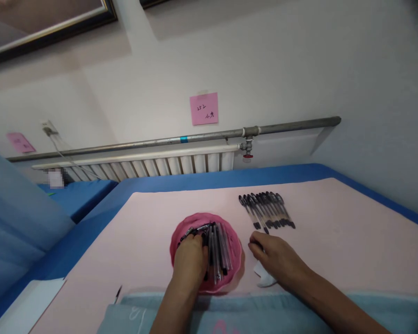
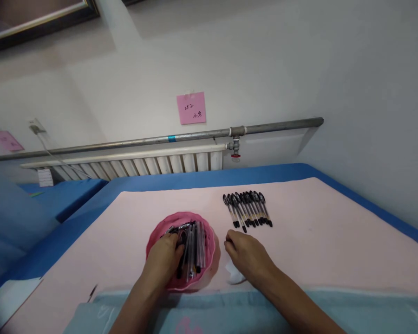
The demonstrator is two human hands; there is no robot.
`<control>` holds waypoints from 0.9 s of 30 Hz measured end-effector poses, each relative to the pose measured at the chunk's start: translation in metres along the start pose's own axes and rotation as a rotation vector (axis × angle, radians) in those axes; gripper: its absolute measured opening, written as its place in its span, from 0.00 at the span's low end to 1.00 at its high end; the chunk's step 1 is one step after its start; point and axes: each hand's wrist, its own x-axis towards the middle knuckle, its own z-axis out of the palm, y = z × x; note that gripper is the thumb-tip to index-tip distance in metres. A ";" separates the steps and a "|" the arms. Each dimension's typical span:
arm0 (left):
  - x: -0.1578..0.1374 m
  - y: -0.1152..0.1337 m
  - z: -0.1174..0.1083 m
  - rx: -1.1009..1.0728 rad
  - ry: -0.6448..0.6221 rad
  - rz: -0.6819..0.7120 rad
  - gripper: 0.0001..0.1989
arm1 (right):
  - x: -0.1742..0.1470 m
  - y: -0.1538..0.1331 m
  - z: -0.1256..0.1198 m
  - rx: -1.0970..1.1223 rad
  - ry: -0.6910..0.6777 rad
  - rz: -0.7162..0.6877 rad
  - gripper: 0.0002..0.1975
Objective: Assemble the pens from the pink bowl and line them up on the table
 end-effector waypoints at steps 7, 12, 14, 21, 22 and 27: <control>0.003 0.000 0.006 -0.023 0.090 -0.026 0.10 | -0.005 -0.012 -0.003 0.091 0.061 -0.006 0.10; 0.006 0.003 0.009 0.005 0.105 -0.040 0.13 | -0.008 -0.020 -0.001 0.174 0.088 -0.068 0.10; 0.006 0.004 0.007 0.019 0.092 -0.067 0.14 | -0.009 -0.027 0.001 0.162 0.089 -0.129 0.09; 0.001 0.003 -0.009 0.015 0.006 -0.088 0.14 | -0.002 -0.050 0.014 -0.118 -0.042 -0.240 0.08; 0.001 0.001 -0.010 0.002 0.015 -0.086 0.13 | -0.001 -0.051 0.015 -0.149 -0.064 -0.233 0.08; 0.001 -0.010 -0.014 -0.285 0.029 -0.060 0.09 | 0.003 -0.054 0.013 -0.167 -0.124 -0.171 0.07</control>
